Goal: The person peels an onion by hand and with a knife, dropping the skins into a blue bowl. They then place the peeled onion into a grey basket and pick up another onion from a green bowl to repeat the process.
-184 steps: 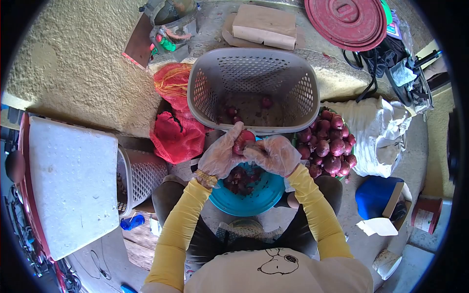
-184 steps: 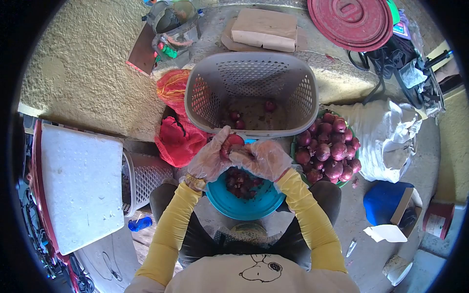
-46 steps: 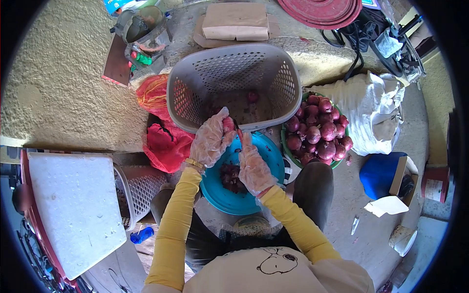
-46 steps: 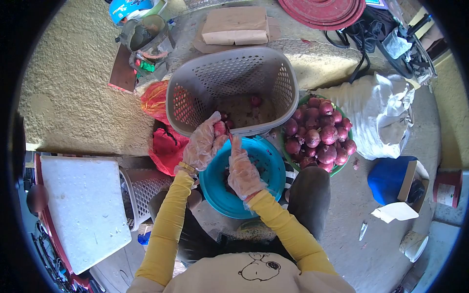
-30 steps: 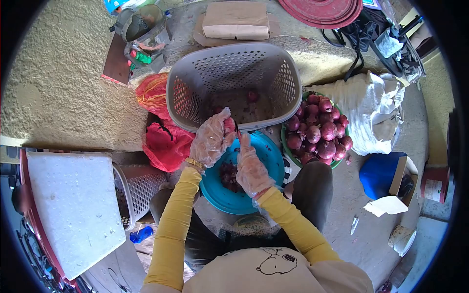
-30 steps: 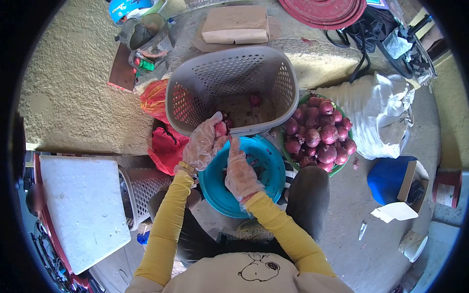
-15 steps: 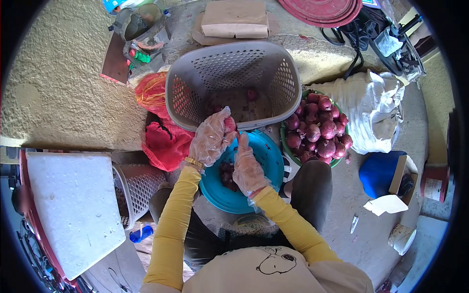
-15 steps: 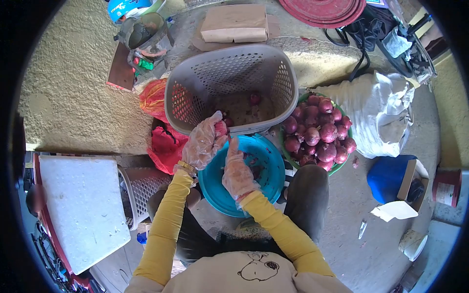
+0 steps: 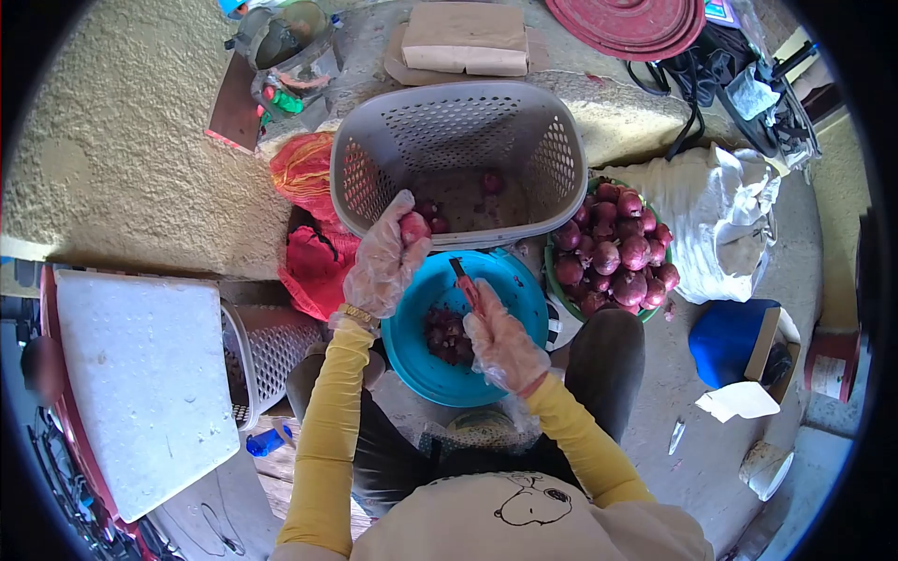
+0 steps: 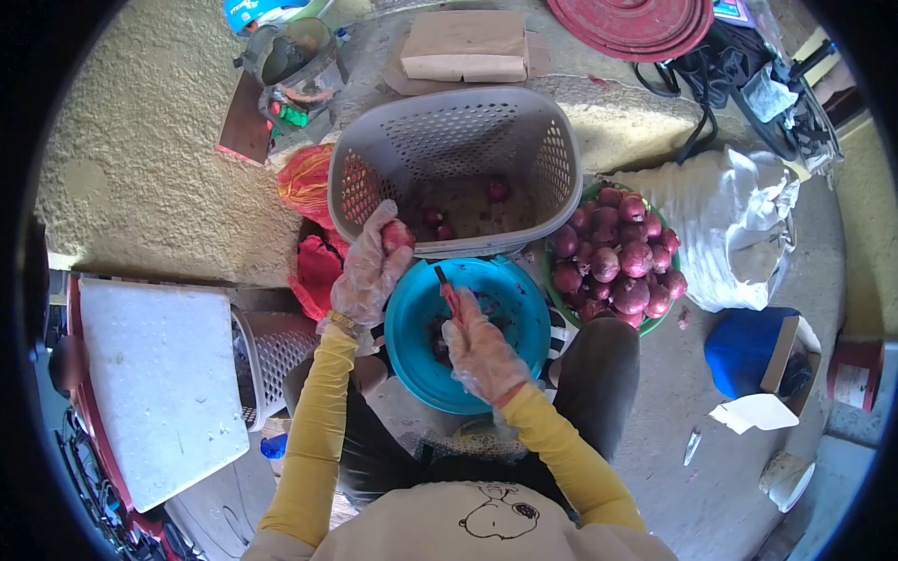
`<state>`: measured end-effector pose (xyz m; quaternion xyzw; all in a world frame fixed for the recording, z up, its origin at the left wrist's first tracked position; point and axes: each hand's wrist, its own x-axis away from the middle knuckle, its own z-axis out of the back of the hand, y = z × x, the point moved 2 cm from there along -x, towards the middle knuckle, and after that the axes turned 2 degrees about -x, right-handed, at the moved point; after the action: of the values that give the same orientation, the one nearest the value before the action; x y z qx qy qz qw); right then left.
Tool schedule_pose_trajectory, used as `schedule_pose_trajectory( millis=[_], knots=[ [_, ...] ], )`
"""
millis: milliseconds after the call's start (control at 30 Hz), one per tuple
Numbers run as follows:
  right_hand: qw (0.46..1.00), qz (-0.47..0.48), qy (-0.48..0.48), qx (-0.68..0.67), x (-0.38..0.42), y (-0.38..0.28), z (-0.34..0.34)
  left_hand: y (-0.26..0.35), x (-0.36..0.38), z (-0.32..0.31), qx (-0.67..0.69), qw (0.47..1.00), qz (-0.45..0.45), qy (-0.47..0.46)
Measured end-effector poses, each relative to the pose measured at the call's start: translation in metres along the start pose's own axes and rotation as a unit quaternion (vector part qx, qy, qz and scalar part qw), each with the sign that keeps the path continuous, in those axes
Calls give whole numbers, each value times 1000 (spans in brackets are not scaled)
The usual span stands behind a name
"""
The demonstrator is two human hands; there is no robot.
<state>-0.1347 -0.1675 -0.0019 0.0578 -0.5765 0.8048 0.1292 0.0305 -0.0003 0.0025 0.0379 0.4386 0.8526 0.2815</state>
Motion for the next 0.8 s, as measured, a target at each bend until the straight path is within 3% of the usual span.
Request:
schedule_pose_trajectory(
  millis=[100, 167, 200, 267, 300, 400, 600, 733, 800],
  knots=[
    [996, 56, -14, 65, 7, 15, 4, 7, 1, 15, 106, 994, 30, 16],
    [931, 11, -93, 353, 4, 9, 9, 7, 5, 21, 196, 980, -8, -37],
    [930, 12, -94, 355, 4, 9, 12, 13, 7, 27, 197, 980, -8, -34],
    [891, 100, -41, 440, 6, 5, 15, 30, 20, 32, 272, 925, 112, -239],
    [891, 100, -42, 441, 6, 5, 16, 29, 25, 28, 273, 925, 112, -238],
    [877, 135, -34, 459, 4, 5, 19, 39, 36, 12, 170, 905, 124, -371],
    [873, 153, -11, 462, 7, -5, 20, 16, 47, -20, -4, 905, 38, -425],
    [886, 113, -65, 444, 11, -10, 27, 6, 54, -20, -86, 919, 51, -382],
    [886, 108, -73, 446, 13, -10, 33, 2, 54, -12, -80, 905, 116, -402]
  ],
)
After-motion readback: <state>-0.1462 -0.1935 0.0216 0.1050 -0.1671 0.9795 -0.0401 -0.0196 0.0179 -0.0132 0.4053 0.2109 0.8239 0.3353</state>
